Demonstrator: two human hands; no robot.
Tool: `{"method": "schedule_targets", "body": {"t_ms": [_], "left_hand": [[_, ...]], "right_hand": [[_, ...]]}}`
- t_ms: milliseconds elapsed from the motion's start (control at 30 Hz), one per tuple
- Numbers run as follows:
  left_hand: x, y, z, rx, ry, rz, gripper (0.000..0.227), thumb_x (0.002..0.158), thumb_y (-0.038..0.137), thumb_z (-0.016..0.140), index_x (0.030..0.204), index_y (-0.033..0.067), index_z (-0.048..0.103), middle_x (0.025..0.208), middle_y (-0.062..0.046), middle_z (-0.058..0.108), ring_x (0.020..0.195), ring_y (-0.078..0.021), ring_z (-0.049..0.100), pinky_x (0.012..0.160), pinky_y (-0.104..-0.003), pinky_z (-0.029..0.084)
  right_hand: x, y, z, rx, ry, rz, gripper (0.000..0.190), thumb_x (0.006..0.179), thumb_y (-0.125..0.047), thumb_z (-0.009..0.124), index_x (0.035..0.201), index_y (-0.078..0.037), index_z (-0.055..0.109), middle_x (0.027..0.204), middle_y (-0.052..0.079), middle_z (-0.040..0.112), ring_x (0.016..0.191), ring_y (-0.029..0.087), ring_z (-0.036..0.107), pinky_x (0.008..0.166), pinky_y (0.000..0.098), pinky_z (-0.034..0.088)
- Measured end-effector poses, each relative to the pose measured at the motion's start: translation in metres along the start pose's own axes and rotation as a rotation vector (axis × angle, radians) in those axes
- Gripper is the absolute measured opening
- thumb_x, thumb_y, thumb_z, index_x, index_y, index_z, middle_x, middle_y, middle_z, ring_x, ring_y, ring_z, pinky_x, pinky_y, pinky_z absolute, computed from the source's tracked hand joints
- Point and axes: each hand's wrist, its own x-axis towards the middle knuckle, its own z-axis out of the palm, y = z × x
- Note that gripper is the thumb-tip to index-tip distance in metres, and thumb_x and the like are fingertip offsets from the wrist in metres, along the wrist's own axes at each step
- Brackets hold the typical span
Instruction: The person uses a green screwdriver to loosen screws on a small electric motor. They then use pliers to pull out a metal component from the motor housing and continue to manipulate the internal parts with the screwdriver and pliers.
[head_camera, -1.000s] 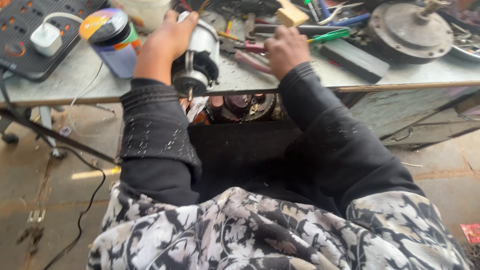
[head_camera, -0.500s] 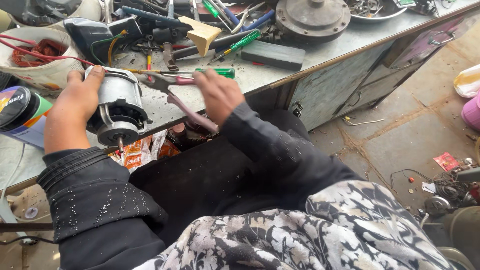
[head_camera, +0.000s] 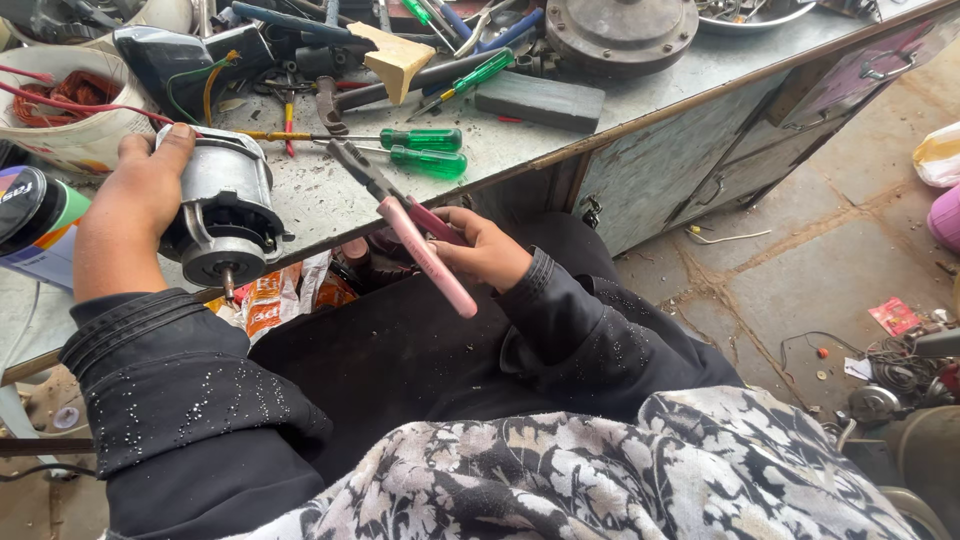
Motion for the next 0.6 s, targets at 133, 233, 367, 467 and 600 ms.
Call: {"method": "schedule_targets", "body": {"t_ms": [133, 233, 367, 467, 600], "left_hand": [[0.003, 0.007, -0.002, 0.003, 0.003, 0.015, 0.079, 0.099, 0.065, 0.042, 0.152, 0.007, 0.038, 0.146, -0.036, 0.046, 0.139, -0.0502, 0.042, 0.115, -0.052, 0.032], [0.004, 0.005, -0.001, 0.003, 0.006, 0.011, 0.078, 0.099, 0.065, 0.043, 0.151, 0.0067, 0.038, 0.146, -0.036, 0.046, 0.139, -0.0501, 0.042, 0.115, -0.052, 0.032], [0.002, 0.002, 0.001, 0.004, 0.005, 0.009, 0.078, 0.099, 0.065, 0.043, 0.151, 0.0064, 0.039, 0.146, -0.036, 0.046, 0.139, -0.05, 0.043, 0.115, -0.052, 0.032], [0.001, 0.006, 0.001, 0.002, 0.004, 0.017, 0.078, 0.099, 0.065, 0.043, 0.15, 0.0061, 0.039, 0.145, -0.036, 0.047, 0.139, -0.0499, 0.043, 0.115, -0.052, 0.032], [0.006, 0.005, 0.004, 0.011, 0.0, 0.04, 0.078, 0.099, 0.065, 0.043, 0.15, 0.0058, 0.04, 0.145, -0.036, 0.047, 0.139, -0.0498, 0.043, 0.115, -0.052, 0.032]], "right_hand": [[-0.004, 0.008, 0.0, -0.062, 0.006, 0.049, 0.056, 0.092, -0.031, 0.075, 0.139, -0.006, 0.057, 0.081, 0.001, 0.059, 0.06, 0.004, 0.051, 0.052, 0.0213, 0.041], [-0.006, 0.021, 0.007, 0.013, -0.043, 0.013, 0.051, 0.093, -0.029, 0.077, 0.133, -0.003, 0.059, 0.092, -0.001, 0.065, 0.073, 0.002, 0.059, 0.064, 0.0208, 0.049], [-0.006, 0.029, 0.014, 0.042, -0.109, -0.102, 0.05, 0.099, -0.028, 0.082, 0.134, 0.001, 0.06, 0.105, -0.002, 0.066, 0.089, 0.0, 0.06, 0.078, 0.0193, 0.051], [-0.007, 0.026, 0.016, -0.019, -0.078, 0.123, 0.053, 0.088, -0.035, 0.078, 0.126, -0.002, 0.06, 0.086, -0.005, 0.063, 0.06, 0.001, 0.053, 0.052, 0.018, 0.043], [-0.01, 0.025, 0.02, 0.018, -0.076, 0.18, 0.055, 0.088, -0.039, 0.075, 0.129, -0.007, 0.056, 0.071, -0.005, 0.053, 0.05, 0.002, 0.046, 0.042, 0.019, 0.036]]}}
